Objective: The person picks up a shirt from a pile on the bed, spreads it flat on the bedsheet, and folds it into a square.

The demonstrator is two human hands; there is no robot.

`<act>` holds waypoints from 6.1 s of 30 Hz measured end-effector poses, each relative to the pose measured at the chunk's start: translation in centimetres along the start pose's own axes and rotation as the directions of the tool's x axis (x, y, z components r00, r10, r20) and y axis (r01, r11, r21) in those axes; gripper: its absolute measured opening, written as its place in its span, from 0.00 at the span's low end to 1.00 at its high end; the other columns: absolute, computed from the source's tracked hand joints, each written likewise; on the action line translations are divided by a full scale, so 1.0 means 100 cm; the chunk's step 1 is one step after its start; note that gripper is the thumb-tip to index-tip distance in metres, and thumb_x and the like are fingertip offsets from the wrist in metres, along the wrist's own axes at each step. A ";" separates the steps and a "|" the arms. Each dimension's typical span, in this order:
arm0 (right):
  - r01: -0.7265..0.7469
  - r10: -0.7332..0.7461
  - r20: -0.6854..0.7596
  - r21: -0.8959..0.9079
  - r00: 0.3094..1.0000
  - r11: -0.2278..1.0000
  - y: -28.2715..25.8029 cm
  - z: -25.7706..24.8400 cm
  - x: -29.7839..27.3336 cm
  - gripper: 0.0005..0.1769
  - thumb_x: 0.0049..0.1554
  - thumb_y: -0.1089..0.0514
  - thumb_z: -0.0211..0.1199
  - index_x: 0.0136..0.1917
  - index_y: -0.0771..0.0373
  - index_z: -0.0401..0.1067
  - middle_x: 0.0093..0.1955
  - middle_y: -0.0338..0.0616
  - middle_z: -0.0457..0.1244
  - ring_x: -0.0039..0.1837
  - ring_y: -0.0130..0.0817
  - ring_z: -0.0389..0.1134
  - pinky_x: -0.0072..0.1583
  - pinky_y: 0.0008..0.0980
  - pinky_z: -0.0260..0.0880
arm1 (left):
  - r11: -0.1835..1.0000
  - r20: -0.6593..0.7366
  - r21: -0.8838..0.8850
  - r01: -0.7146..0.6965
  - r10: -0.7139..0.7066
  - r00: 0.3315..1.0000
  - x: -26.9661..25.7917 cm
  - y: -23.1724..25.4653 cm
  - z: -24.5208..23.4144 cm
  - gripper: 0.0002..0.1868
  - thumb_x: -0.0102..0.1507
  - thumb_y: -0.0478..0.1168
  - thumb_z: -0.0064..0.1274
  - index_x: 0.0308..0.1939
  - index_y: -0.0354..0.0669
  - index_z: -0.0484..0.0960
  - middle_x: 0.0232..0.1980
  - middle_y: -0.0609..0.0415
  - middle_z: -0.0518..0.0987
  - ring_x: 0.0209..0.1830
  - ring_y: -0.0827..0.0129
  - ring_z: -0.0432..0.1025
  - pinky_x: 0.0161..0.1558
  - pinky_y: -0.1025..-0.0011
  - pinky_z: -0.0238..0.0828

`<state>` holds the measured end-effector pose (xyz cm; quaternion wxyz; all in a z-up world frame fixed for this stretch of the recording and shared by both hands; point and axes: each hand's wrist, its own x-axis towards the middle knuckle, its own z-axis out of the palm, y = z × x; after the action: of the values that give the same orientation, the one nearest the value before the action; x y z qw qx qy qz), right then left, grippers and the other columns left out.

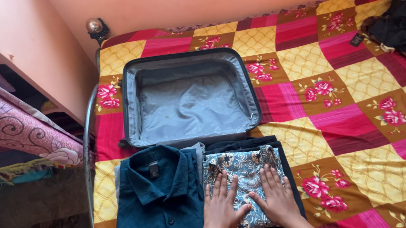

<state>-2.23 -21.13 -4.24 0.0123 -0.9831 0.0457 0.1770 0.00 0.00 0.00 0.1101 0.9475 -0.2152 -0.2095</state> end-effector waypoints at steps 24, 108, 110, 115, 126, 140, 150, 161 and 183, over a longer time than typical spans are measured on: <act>0.255 0.231 -0.110 0.509 0.967 -0.822 0.187 -0.129 -0.164 0.34 0.67 0.37 0.49 0.73 0.64 0.60 0.71 0.51 0.64 0.71 0.48 0.65 0.70 0.48 0.65 | -0.749 -0.170 -0.626 -0.217 -0.140 0.975 -0.069 0.061 -0.109 0.29 0.69 0.50 0.40 0.73 0.45 0.63 0.75 0.52 0.69 0.76 0.59 0.61 0.74 0.56 0.52; 0.106 0.300 0.229 0.604 0.926 -0.790 1.114 -0.128 0.065 0.13 0.56 0.56 0.64 0.55 0.57 0.74 0.51 0.37 0.69 0.53 0.33 0.69 0.54 0.33 0.67 | -0.740 -0.046 -0.588 -0.326 -0.372 0.927 0.391 0.793 0.002 0.26 0.70 0.48 0.37 0.71 0.46 0.66 0.73 0.49 0.71 0.71 0.59 0.66 0.69 0.59 0.62; 0.071 0.293 0.240 0.649 0.926 -0.757 1.130 -0.132 0.091 0.14 0.56 0.56 0.65 0.57 0.56 0.74 0.51 0.36 0.69 0.52 0.32 0.68 0.53 0.32 0.66 | -0.744 -0.023 -0.581 -0.329 -0.390 0.921 0.399 0.807 -0.001 0.26 0.70 0.49 0.36 0.72 0.48 0.66 0.73 0.51 0.71 0.72 0.60 0.66 0.69 0.59 0.61; 0.017 0.308 0.178 0.842 0.935 -0.539 1.154 -0.139 0.160 0.20 0.54 0.60 0.67 0.60 0.52 0.72 0.51 0.34 0.69 0.50 0.29 0.69 0.50 0.30 0.65 | -0.735 0.021 -0.571 -0.364 -0.457 0.889 0.423 0.828 -0.008 0.26 0.71 0.49 0.34 0.72 0.49 0.66 0.72 0.52 0.71 0.72 0.61 0.66 0.70 0.60 0.60; 0.169 0.236 -0.225 0.957 0.945 0.236 1.133 -0.130 0.288 0.29 0.50 0.60 0.73 0.64 0.67 0.73 0.57 0.44 0.70 0.60 0.35 0.71 0.61 0.32 0.69 | -0.714 0.100 -0.600 -0.361 -0.515 0.852 0.511 0.797 0.025 0.27 0.70 0.52 0.35 0.73 0.51 0.65 0.74 0.52 0.70 0.74 0.60 0.64 0.70 0.58 0.57; -0.314 0.416 -0.100 0.505 0.904 0.804 1.123 -0.091 0.378 0.67 0.42 0.47 0.76 0.85 0.45 0.39 0.78 0.58 0.49 0.73 0.60 0.55 0.68 0.48 0.60 | -0.754 0.261 -0.612 -0.238 -0.476 0.840 0.618 0.741 0.060 0.30 0.69 0.52 0.38 0.74 0.54 0.64 0.74 0.55 0.70 0.73 0.61 0.64 0.69 0.58 0.59; 0.061 0.268 -0.244 0.834 0.932 0.549 1.164 -0.058 0.357 0.25 0.49 0.71 0.52 0.59 0.67 0.74 0.48 0.50 0.74 0.52 0.41 0.77 0.53 0.36 0.72 | -0.392 0.181 -0.920 0.011 -0.399 0.899 0.648 0.801 0.025 0.33 0.67 0.53 0.43 0.76 0.52 0.62 0.75 0.53 0.71 0.74 0.61 0.64 0.72 0.59 0.54; 0.193 -0.176 -0.182 0.980 0.967 0.046 1.083 -0.125 0.237 0.30 0.45 0.79 0.46 0.57 0.73 0.77 0.49 0.44 0.74 0.51 0.29 0.73 0.54 0.27 0.73 | 0.484 -0.173 -0.857 -0.176 0.051 0.984 0.558 0.884 -0.017 0.44 0.57 0.36 0.64 0.75 0.55 0.62 0.75 0.54 0.66 0.77 0.61 0.61 0.72 0.65 0.61; 0.181 -0.494 -0.140 0.983 0.858 0.036 0.944 -0.200 0.000 0.33 0.45 0.73 0.54 0.64 0.62 0.71 0.54 0.35 0.71 0.58 0.24 0.72 0.61 0.25 0.71 | 0.457 -0.477 -0.767 -0.451 0.064 0.877 0.357 0.897 0.002 0.33 0.53 0.36 0.64 0.64 0.43 0.78 0.50 0.50 0.86 0.53 0.57 0.81 0.54 0.63 0.78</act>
<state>-4.20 -115.92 13.72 0.6975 -0.6794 -0.0874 0.2104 -3.31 -95.43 14.17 0.6373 0.7399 -0.2000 -0.0802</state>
